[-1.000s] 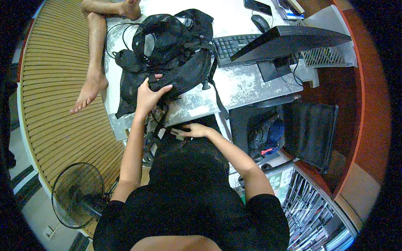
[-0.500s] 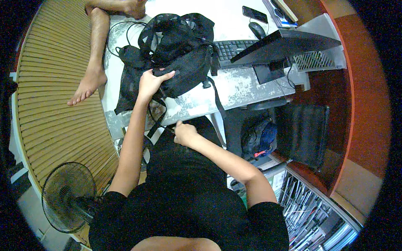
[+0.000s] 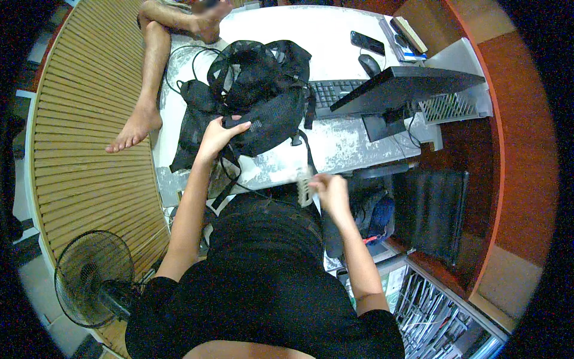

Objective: The person assembles a window frame by inserting a rubber seal into an aluminum profile, cutting the seal with shears, and using a power drill to secure components. They then insert a screen mesh into the frame and adjust the assembly on the workbench.

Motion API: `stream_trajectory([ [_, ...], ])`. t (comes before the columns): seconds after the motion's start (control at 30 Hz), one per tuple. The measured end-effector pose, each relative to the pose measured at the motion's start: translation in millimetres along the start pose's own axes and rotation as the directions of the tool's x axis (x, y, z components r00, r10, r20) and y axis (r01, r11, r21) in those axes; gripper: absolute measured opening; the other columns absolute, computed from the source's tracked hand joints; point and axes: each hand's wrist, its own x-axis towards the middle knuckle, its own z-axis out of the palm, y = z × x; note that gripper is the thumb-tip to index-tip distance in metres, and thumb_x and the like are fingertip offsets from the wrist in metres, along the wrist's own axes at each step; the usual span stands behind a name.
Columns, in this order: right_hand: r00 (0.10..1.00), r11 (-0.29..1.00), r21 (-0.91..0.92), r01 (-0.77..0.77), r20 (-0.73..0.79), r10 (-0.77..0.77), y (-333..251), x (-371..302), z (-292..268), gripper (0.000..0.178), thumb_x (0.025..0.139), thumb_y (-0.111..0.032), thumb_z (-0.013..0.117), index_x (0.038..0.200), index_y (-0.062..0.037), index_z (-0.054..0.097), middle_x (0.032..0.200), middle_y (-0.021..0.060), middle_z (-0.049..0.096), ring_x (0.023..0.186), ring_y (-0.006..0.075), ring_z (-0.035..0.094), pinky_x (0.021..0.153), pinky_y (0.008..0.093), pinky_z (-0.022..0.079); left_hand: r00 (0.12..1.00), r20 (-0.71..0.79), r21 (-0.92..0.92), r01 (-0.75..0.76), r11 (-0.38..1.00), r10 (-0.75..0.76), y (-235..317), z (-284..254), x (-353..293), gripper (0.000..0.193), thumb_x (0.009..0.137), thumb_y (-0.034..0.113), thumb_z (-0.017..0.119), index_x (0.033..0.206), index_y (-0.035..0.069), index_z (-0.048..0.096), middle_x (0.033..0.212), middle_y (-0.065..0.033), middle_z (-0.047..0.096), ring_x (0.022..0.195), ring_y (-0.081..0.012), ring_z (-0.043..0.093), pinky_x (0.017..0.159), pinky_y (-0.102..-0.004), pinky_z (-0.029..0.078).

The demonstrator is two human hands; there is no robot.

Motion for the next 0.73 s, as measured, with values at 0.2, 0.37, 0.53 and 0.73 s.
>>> stream_trajectory([
  [0.2, 0.941, 0.735, 0.627, -0.259, -0.006, 0.338, 92, 102, -19, 0.036, 0.093, -0.018, 0.071, 0.111, 0.0128, 0.068, 0.1, 0.0178, 0.074, 0.086, 0.0195, 0.07, 0.075, 0.0322, 0.056, 0.994, -0.081, -0.188, -0.082, 0.979, 0.068, -10, -18, -26, 0.055, 0.081, 0.031, 0.084, 0.121, -0.004, 0.067, 0.102, -0.0118, 0.075, 0.095, -0.0177, 0.071, 0.092, -0.0297, 0.051],
  [0.37, 0.901, 0.985, -0.14, -0.102, -0.433, 0.032, 91, 137, 4, 0.055, 0.092, -0.032, 0.073, 0.121, 0.014, 0.063, 0.108, 0.0215, 0.072, 0.101, 0.0256, 0.068, 0.094, 0.0352, 0.051, 0.99, 0.004, -0.596, 0.117, 0.795, -0.143, -33, -67, -60, 0.048, 0.093, 0.032, 0.072, 0.122, -0.005, 0.066, 0.103, -0.0141, 0.075, 0.097, -0.0204, 0.071, 0.091, -0.0293, 0.053],
  [0.53, 0.994, 0.974, 0.211, -0.079, -0.061, 0.094, -15, 71, -58, 0.044, 0.095, -0.027, 0.07, 0.122, 0.0078, 0.066, 0.105, 0.0164, 0.073, 0.096, 0.0191, 0.067, 0.089, 0.033, 0.052, 0.915, -0.306, 0.182, 0.326, 0.928, -0.262, -18, -110, -113, 0.059, 0.094, 0.044, 0.069, 0.124, -0.006, 0.065, 0.112, -0.0171, 0.073, 0.101, -0.0201, 0.068, 0.096, -0.0322, 0.049],
  [0.73, 0.72, 0.677, 0.292, 0.676, -0.459, -0.521, -188, -13, -163, 0.047, 0.088, -0.02, 0.072, 0.125, 0.007, 0.062, 0.113, 0.0161, 0.069, 0.097, 0.0231, 0.066, 0.086, 0.0333, 0.052, 0.604, -0.544, -0.027, -0.707, 0.707, 0.583, 116, -146, -176, 0.07, 0.099, 0.048, 0.056, 0.147, -0.003, 0.046, 0.151, -0.021, 0.046, 0.141, -0.0338, 0.043, 0.119, -0.0416, 0.031],
])
